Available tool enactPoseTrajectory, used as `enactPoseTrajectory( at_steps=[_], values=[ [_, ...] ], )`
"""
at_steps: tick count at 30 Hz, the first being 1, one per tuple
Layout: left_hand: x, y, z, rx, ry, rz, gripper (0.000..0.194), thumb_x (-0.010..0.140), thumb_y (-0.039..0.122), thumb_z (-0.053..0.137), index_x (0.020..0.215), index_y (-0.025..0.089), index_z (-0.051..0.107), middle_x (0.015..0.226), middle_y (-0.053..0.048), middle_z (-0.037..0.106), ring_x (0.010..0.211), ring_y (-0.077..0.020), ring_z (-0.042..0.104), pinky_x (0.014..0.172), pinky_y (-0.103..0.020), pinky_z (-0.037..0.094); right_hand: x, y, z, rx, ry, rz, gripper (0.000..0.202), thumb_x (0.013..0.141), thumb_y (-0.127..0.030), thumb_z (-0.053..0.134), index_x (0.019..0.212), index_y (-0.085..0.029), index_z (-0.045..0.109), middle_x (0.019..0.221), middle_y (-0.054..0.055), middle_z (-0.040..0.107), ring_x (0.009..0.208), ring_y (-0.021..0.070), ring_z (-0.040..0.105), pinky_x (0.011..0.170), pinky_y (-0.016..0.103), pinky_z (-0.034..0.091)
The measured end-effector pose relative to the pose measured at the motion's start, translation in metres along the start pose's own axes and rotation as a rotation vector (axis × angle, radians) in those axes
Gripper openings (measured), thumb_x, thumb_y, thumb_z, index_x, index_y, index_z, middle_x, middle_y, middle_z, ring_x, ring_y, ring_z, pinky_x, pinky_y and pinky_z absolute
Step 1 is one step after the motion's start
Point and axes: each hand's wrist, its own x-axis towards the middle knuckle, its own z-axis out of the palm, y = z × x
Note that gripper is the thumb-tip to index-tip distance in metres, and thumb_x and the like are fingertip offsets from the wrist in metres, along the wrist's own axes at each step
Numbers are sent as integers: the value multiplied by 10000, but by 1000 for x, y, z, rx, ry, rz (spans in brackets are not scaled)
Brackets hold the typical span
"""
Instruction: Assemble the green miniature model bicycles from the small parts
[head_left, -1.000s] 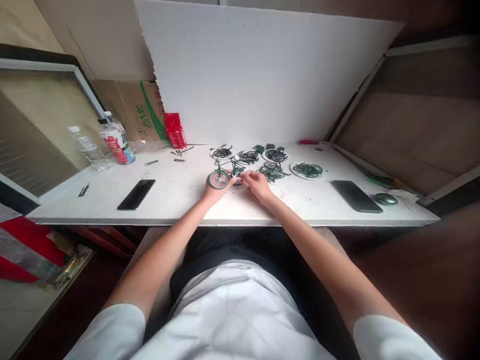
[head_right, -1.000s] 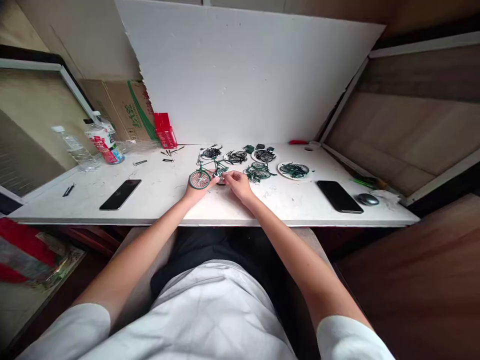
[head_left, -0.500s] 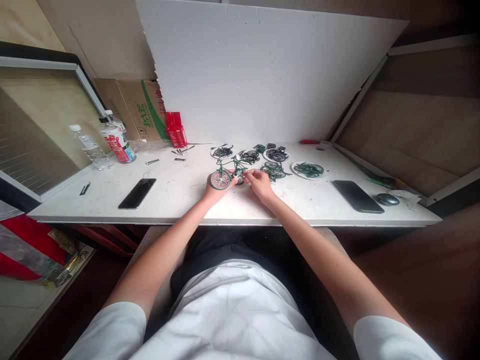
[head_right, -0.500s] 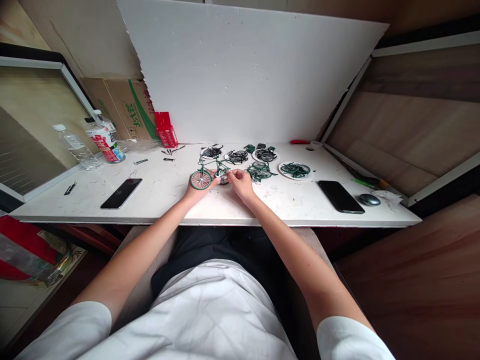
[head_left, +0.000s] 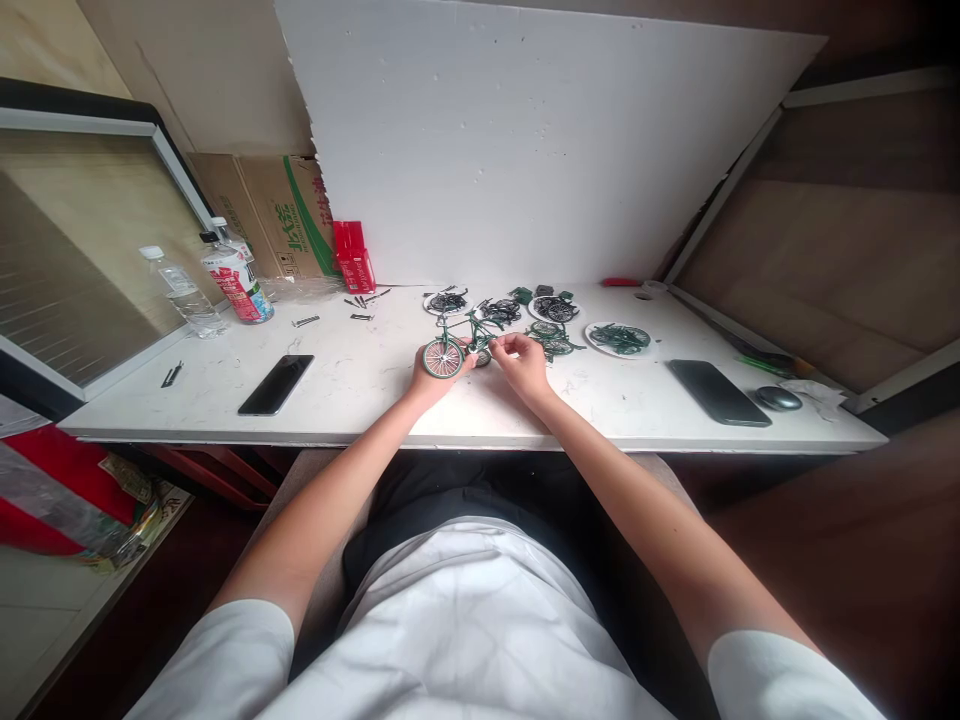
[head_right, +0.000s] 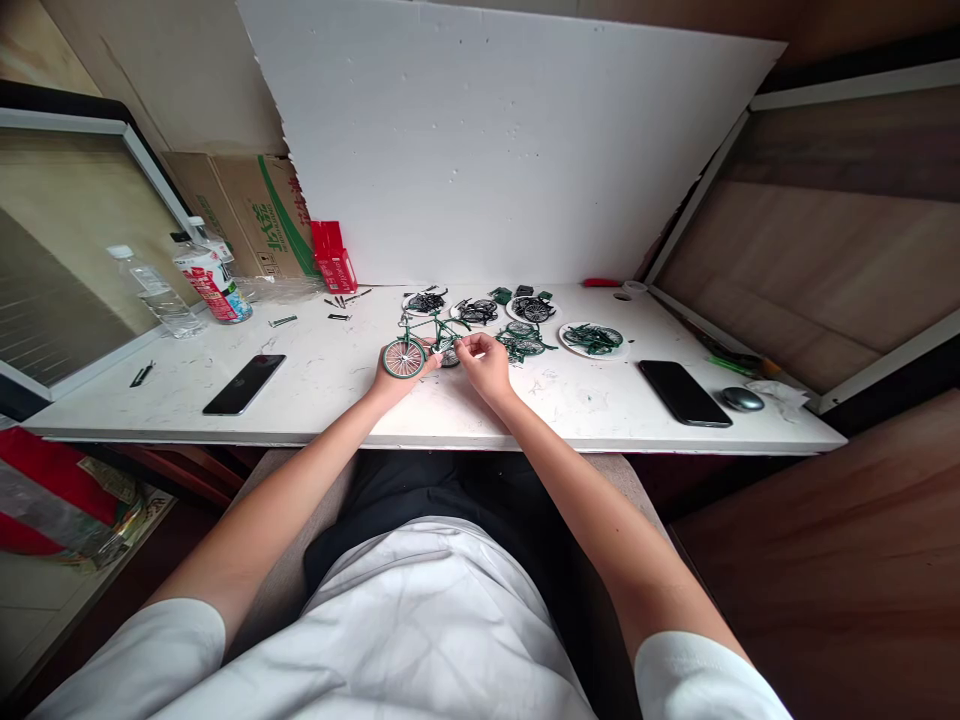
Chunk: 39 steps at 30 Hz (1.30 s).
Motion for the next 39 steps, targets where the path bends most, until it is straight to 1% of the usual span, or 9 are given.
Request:
enactPoseTrajectory(
  at_steps=[5, 9, 12, 14, 18, 21, 24, 32, 39],
  values=[
    [0, 1, 1, -22, -9, -2, 477, 770, 392, 929, 1155, 139, 804, 1032, -145, 831, 924, -300, 826, 913, -443, 687, -1, -1, 1, -7, 8, -25, 403, 870, -615, 767, 838, -220, 695, 863, 77, 736, 786, 208, 627, 764, 365, 540],
    [0, 0, 1, -44, -10, -14, 493, 763, 386, 933, 1162, 131, 797, 1002, -139, 831, 885, -291, 824, 900, -441, 689, -2, -1, 0, -45, 31, -72, 395, 902, -614, 741, 851, -225, 693, 904, 84, 749, 824, 220, 643, 833, 391, 552],
    [0, -1, 1, -39, -11, -16, 500, 756, 385, 935, 1161, 128, 796, 1036, -145, 830, 913, -293, 821, 916, -445, 687, -1, 0, -1, -67, 77, -105, 374, 868, -582, 785, 803, -224, 700, 1013, 109, 769, 957, 251, 684, 958, 432, 547],
    [0, 1, 1, -50, -19, -21, 499, 767, 390, 927, 1169, 127, 792, 1031, -140, 831, 912, -286, 821, 925, -445, 685, -1, 0, -2, -32, 80, -93, 353, 849, -553, 807, 788, -218, 715, 1071, 124, 781, 1023, 268, 704, 1000, 447, 545],
    [-1, 5, 1, -81, -37, -50, 493, 774, 401, 928, 1160, 131, 782, 982, -125, 832, 876, -281, 826, 909, -434, 687, -1, -1, -4, 50, 51, -25, 324, 833, -521, 828, 823, -204, 764, 999, 120, 805, 966, 275, 736, 955, 444, 575],
    [-2, 6, 0, -98, -54, -69, 508, 779, 419, 928, 1178, 143, 776, 983, -119, 833, 875, -282, 830, 902, -430, 687, -2, -2, -4, 68, 70, -13, 329, 815, -523, 849, 829, -202, 783, 990, 118, 814, 949, 276, 743, 925, 434, 587],
    [-1, 5, 1, -98, -62, -68, 513, 788, 426, 924, 1191, 146, 773, 993, -119, 833, 876, -282, 830, 909, -433, 683, -2, -2, -4, 98, 92, 8, 339, 790, -529, 863, 829, -200, 790, 982, 118, 816, 891, 263, 737, 854, 416, 597],
    [-1, 5, 1, -117, -71, -107, 524, 785, 417, 927, 1197, 138, 761, 1029, -130, 837, 878, -275, 833, 905, -411, 666, -2, 2, -2, 137, 120, 25, 304, 769, -485, 878, 812, -198, 787, 937, 107, 807, 823, 233, 705, 791, 390, 577],
    [0, 1, 1, -118, -86, -109, 528, 792, 452, 921, 1203, 159, 767, 1016, -114, 837, 884, -269, 835, 916, -398, 656, -1, 4, -2, 122, 126, 29, 326, 781, -516, 853, 834, -206, 767, 935, 98, 797, 786, 217, 685, 739, 369, 559]
  ],
)
